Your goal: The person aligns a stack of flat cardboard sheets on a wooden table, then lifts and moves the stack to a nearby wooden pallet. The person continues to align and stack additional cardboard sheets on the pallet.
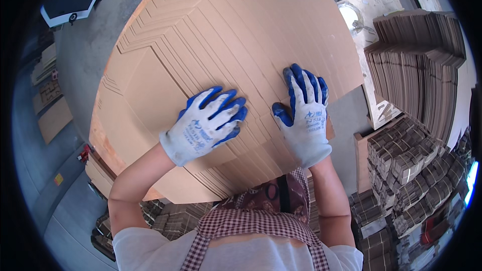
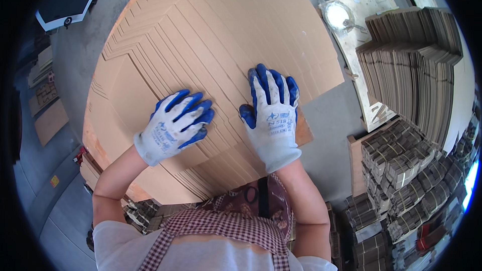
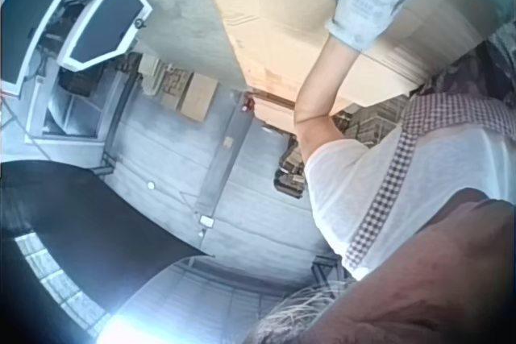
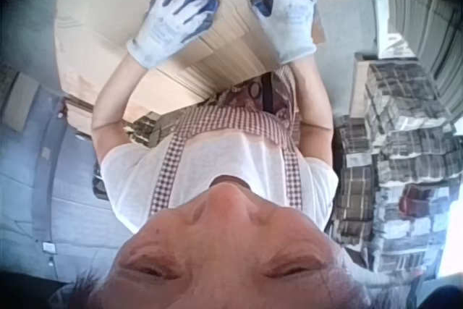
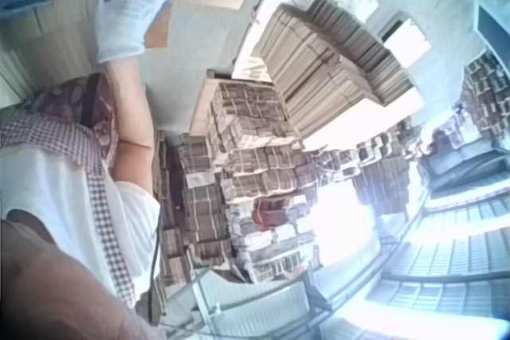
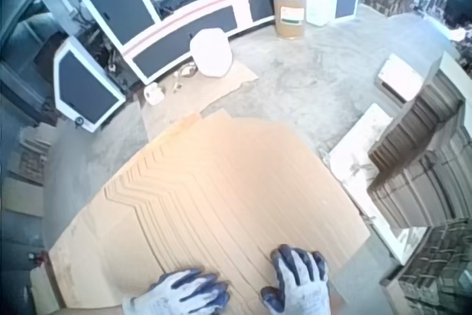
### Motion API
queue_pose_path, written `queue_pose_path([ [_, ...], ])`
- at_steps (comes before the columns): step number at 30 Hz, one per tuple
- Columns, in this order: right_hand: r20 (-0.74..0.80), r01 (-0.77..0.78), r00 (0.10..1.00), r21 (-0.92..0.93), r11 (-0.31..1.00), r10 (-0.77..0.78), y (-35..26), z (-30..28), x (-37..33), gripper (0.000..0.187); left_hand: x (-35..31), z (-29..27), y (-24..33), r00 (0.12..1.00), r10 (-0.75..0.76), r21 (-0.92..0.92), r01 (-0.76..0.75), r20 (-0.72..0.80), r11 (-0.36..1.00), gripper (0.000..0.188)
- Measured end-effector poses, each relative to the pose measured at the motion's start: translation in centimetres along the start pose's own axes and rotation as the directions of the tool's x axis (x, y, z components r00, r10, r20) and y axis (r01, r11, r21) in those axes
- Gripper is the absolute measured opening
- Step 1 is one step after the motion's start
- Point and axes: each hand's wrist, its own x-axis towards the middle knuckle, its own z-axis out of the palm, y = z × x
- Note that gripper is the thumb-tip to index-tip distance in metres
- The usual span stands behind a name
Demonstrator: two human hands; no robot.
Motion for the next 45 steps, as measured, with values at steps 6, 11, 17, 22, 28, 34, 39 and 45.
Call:
queue_pose_path([
  [6, -0.087, -0.01, 0.996, -0.008, 1.0, 0.009, -2.4, 0.3, -0.5, 0.072, -1.4, -0.3, -1.1, 0.996, 0.007, -0.08, -0.015, -0.094, 0.997, 0.031],
  [11, -0.064, 0.015, 0.998, 0.038, 0.999, -0.013, -3.3, 2.4, -0.9, 0.079, 0.5, 0.1, -0.7, 0.995, 0.009, -0.142, -0.024, -0.103, 0.99, 0.041],
  [17, -0.02, 0.007, 1.0, 0.021, 1.0, -0.006, -2.8, 2.2, -0.8, 0.082, 1.7, 1.6, -0.8, 0.996, 0.07, -0.027, -0.072, -0.062, 0.997, 0.027],
  [22, -0.019, -0.011, 1.0, 0.013, 1.0, 0.011, -3.0, 2.2, -0.8, 0.083, 2.0, 2.6, -1.2, 0.994, 0.104, 0.05, -0.102, -0.031, 0.994, 0.027],
  [28, -0.04, -0.002, 0.999, 0.017, 1.0, 0.003, -2.8, 2.6, -0.9, 0.084, 1.5, 2.0, -1.0, 0.991, 0.132, 0.087, -0.13, -0.024, 0.988, 0.028],
  [34, -0.026, 0.0, 1.0, 0.025, 1.0, 0.0, -2.5, 2.2, -0.7, 0.078, 0.4, 2.0, -1.2, 0.992, 0.127, 0.081, -0.126, -0.005, 0.989, 0.029],
  [39, -0.026, 0.003, 1.0, 0.036, 0.999, -0.002, -2.2, 2.1, -0.8, 0.079, 0.2, 3.0, -1.3, 0.983, 0.107, 0.021, -0.105, -0.148, 0.994, 0.03],
  [45, -0.027, 0.011, 1.0, 0.03, 0.999, -0.01, -2.0, 2.2, -0.6, 0.079, -0.3, 4.4, -1.3, 0.956, 0.092, 0.039, -0.085, -0.278, 0.996, 0.034],
])
